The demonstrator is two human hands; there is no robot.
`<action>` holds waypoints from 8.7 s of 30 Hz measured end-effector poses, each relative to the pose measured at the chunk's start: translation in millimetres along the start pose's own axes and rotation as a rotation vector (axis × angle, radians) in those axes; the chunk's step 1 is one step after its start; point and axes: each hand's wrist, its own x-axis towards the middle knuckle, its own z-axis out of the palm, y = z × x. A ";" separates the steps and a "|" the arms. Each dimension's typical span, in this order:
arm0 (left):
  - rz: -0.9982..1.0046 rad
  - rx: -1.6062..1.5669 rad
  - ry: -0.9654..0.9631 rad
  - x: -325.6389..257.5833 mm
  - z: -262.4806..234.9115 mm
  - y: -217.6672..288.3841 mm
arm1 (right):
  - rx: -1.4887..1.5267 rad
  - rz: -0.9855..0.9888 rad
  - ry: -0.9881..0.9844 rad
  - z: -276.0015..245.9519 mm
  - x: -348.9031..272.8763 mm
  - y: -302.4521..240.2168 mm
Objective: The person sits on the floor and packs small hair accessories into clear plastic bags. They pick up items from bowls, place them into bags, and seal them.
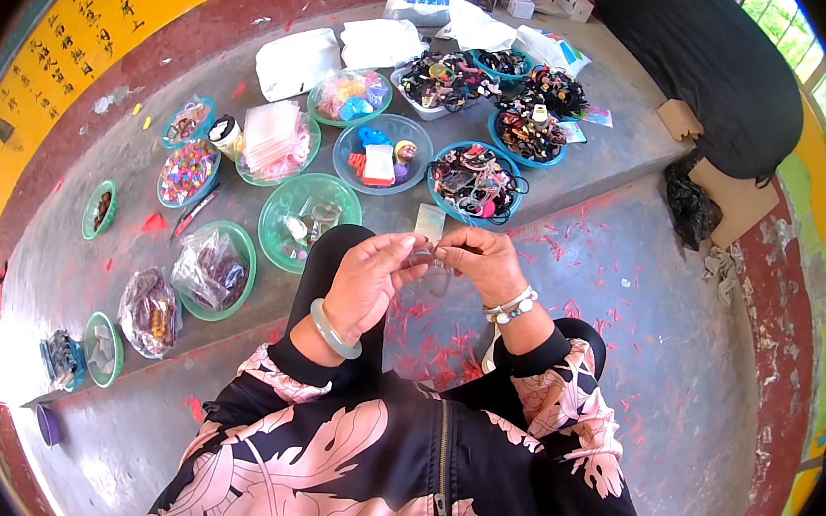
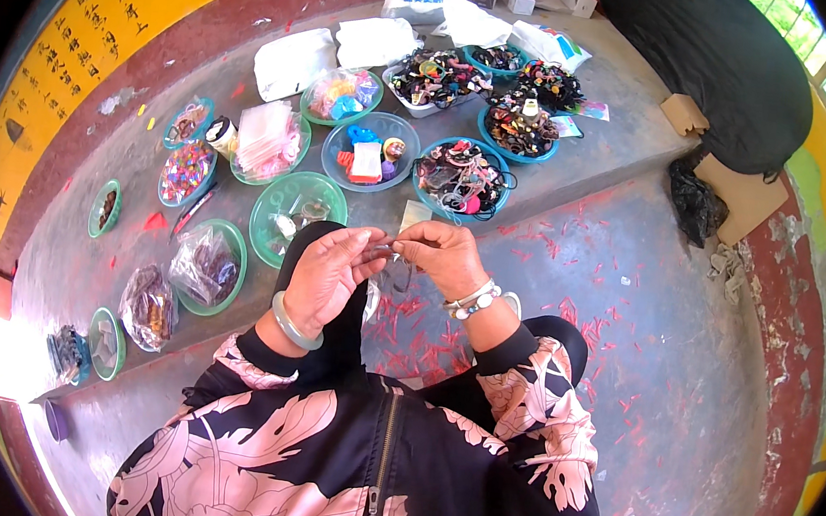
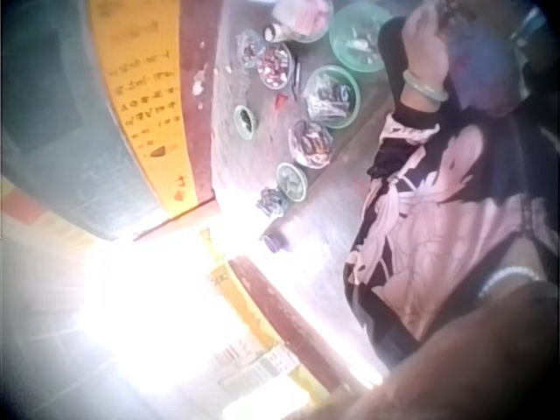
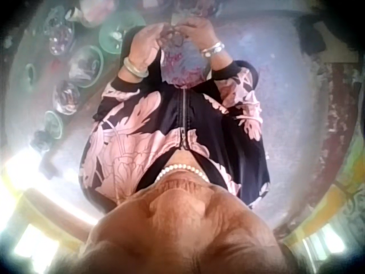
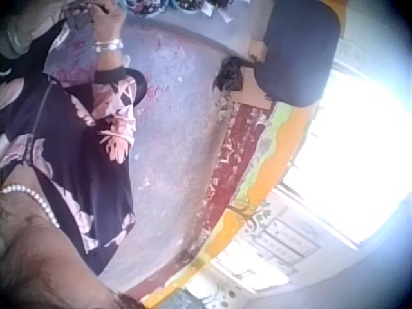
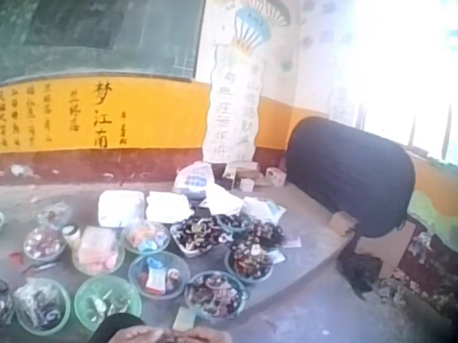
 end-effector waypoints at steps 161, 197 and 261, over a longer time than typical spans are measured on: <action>0.636 -0.113 -1.266 -153.2 111.6 114.7 | -0.306 0.091 -0.063 -29.3 23.7 24.9; 0.614 0.162 -0.231 54.8 -12.2 114.7 | -0.356 0.138 -0.126 -22.6 15.1 4.0; 0.208 -0.246 0.028 62.1 10.6 -10.5 | 0.030 0.180 0.239 -15.0 26.9 18.7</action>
